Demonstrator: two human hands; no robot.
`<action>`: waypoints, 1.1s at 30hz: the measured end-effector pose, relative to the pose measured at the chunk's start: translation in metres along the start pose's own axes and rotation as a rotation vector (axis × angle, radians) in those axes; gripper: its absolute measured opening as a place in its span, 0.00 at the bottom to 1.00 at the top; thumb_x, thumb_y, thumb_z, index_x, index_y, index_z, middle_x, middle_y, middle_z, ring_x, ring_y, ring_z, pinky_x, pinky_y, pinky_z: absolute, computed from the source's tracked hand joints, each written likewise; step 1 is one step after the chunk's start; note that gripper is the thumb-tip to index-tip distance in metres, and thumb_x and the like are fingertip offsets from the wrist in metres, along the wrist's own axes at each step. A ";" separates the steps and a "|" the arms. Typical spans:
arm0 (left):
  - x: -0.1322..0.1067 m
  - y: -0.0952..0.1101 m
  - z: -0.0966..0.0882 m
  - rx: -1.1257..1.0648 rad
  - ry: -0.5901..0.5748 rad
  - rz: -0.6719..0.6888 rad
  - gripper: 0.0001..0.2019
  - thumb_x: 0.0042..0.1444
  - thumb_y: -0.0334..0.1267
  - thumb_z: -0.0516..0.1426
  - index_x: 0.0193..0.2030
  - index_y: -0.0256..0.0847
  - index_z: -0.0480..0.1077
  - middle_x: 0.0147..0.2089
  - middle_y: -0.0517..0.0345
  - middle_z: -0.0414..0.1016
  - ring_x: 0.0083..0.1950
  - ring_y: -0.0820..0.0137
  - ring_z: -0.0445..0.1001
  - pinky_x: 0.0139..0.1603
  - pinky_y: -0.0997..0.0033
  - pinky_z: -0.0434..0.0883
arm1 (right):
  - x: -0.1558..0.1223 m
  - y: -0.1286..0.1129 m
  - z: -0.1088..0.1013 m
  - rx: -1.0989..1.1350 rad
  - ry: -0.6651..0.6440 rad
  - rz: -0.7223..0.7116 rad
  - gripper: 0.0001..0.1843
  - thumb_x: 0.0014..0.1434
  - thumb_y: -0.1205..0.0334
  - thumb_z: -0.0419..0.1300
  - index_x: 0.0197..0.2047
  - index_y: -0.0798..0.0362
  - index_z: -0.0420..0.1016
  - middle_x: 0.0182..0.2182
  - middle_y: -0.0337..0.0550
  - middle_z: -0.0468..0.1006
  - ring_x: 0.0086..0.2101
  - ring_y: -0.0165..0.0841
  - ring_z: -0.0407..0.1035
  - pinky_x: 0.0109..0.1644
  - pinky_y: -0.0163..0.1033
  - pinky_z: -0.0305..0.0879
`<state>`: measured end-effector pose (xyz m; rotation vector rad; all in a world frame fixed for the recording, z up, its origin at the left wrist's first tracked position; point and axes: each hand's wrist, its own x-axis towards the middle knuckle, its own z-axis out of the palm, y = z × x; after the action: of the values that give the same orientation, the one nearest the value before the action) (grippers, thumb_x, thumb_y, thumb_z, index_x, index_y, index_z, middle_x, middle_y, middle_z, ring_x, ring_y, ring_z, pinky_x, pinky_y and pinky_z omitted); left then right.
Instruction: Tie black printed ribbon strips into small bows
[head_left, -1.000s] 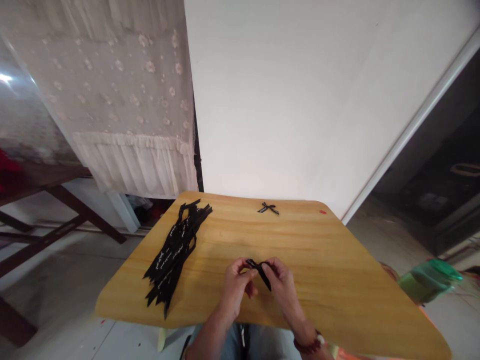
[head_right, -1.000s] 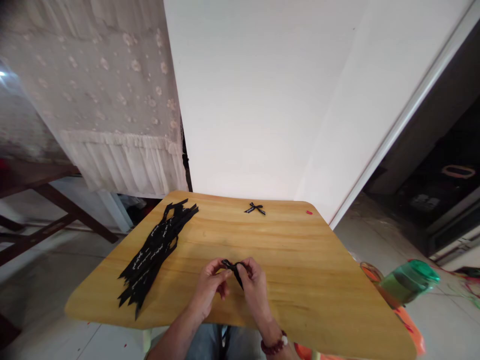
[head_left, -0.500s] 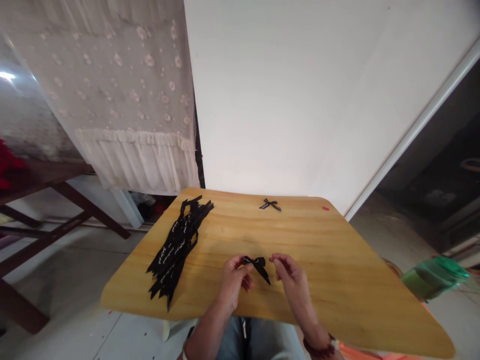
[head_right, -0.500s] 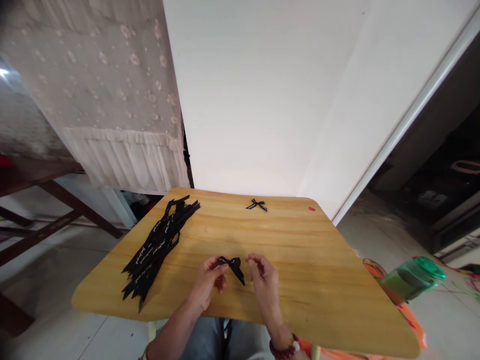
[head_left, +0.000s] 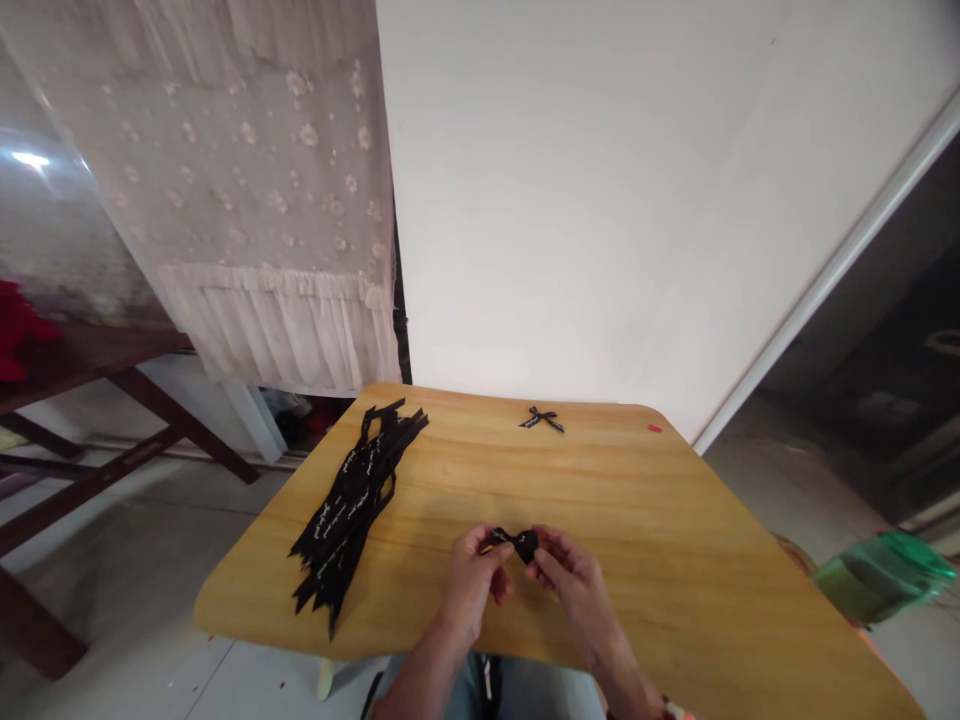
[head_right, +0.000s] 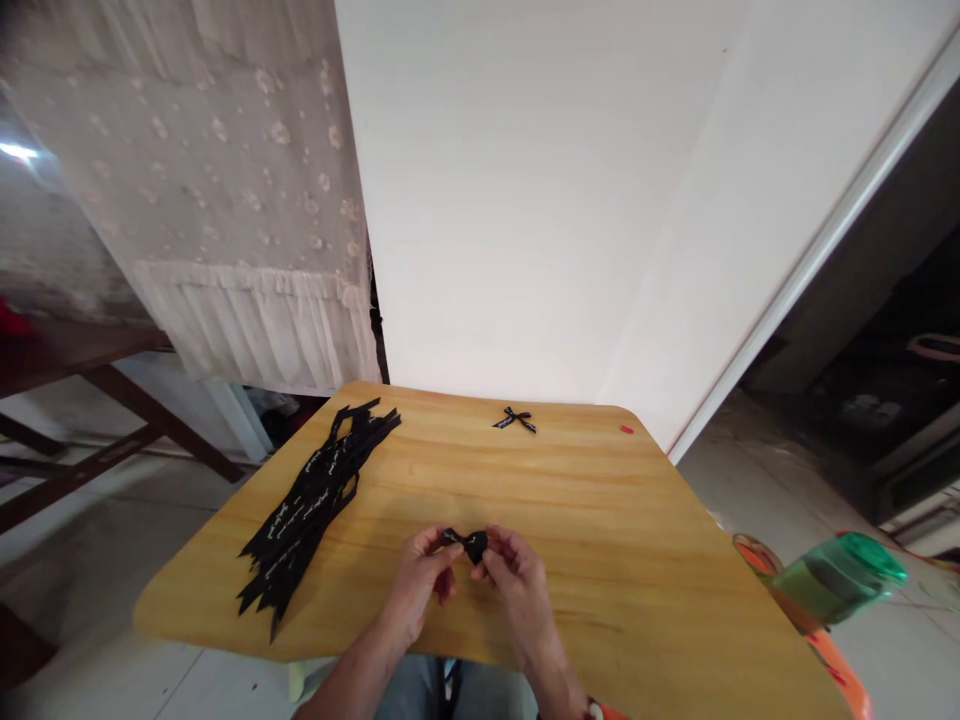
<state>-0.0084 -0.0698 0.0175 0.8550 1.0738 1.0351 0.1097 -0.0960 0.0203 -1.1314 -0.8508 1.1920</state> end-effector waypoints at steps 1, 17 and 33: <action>0.000 0.000 0.000 0.001 -0.002 0.000 0.09 0.38 0.38 0.57 0.26 0.37 0.62 0.12 0.68 0.62 0.10 0.79 0.59 0.08 0.81 0.51 | 0.000 0.000 0.000 0.002 0.002 -0.002 0.17 0.40 0.57 0.64 0.34 0.56 0.72 0.22 0.39 0.73 0.20 0.27 0.64 0.23 0.31 0.57; 0.000 -0.007 0.009 -0.052 -0.036 -0.045 0.09 0.38 0.37 0.56 0.23 0.38 0.59 0.13 0.70 0.60 0.07 0.82 0.54 0.06 0.83 0.45 | -0.002 0.019 -0.008 -0.217 0.021 -0.133 0.16 0.44 0.55 0.60 0.36 0.55 0.68 0.28 0.46 0.76 0.24 0.35 0.71 0.29 0.38 0.67; 0.000 -0.011 0.004 -0.259 -0.047 -0.226 0.09 0.39 0.26 0.58 0.28 0.35 0.62 0.26 0.55 0.73 0.27 0.67 0.75 0.23 0.76 0.70 | -0.010 0.033 -0.013 -0.307 0.040 -0.221 0.10 0.51 0.58 0.53 0.34 0.53 0.69 0.31 0.44 0.76 0.32 0.34 0.70 0.35 0.36 0.67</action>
<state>-0.0015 -0.0731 0.0083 0.5337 0.9481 0.9345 0.1114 -0.1090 -0.0145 -1.2644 -1.1241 0.8729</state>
